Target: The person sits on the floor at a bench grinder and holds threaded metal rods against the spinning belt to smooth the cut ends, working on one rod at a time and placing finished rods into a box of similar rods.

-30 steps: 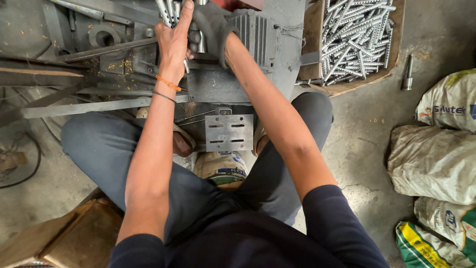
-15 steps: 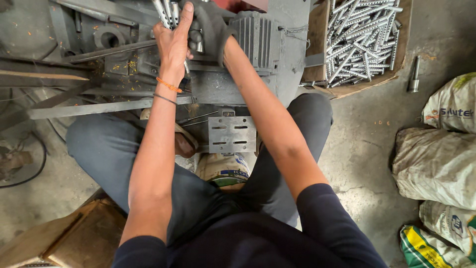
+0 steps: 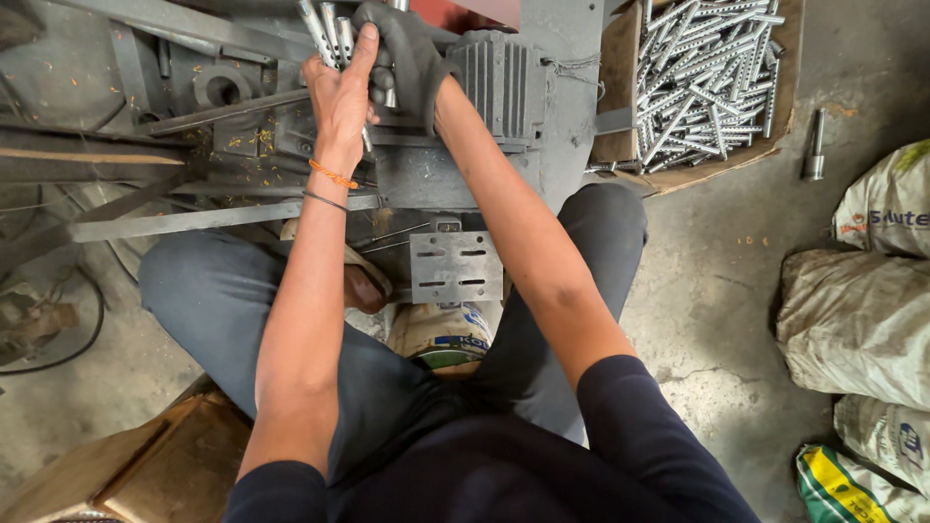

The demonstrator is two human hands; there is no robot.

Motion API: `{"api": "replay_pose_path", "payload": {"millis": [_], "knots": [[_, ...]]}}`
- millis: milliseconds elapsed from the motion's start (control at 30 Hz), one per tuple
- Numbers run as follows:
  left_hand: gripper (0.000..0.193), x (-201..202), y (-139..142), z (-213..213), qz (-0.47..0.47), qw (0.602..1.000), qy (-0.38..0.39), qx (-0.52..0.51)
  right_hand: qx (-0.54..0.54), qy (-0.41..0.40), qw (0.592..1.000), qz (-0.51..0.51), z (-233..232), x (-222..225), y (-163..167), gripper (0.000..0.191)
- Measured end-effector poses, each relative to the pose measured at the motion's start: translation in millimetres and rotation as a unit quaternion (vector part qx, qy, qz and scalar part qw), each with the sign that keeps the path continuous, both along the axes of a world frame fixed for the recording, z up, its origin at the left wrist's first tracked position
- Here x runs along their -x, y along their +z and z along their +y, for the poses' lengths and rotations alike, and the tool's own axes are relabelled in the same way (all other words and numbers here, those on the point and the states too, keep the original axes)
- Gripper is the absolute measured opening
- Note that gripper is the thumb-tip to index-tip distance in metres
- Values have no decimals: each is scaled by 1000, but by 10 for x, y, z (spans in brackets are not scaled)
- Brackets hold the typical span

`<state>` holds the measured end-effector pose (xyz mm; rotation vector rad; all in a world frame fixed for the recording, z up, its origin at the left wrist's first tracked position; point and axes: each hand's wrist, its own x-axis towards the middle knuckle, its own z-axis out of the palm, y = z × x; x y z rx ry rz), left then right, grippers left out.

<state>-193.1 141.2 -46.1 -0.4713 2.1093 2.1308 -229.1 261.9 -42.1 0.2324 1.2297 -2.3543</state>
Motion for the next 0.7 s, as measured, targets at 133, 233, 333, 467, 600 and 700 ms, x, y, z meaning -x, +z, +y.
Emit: {"api": "replay_pose_path", "payload": {"millis": [133, 233, 333, 467, 600, 700], "knots": [[53, -13, 11, 4, -5, 1000, -6, -11, -16, -4, 1000, -8, 3, 13, 5, 26], [55, -24, 17, 10, -13, 1000, -12, -18, -24, -1, 999, 29, 11, -2, 9, 25], [51, -30, 17, 22, -5, 1000, 2, -20, -43, -8, 999, 11, 13, -18, 27, 27], [54, -44, 7, 28, -12, 1000, 16, -19, -48, -16, 999, -8, -8, -28, 55, 28], [57, -83, -4, 11, -15, 999, -5, -31, -71, -7, 997, -31, -22, -42, 71, 27], [53, -123, 0, 6, -15, 999, 14, -35, -61, 10, 998, -10, -35, -56, 56, 24]]}}
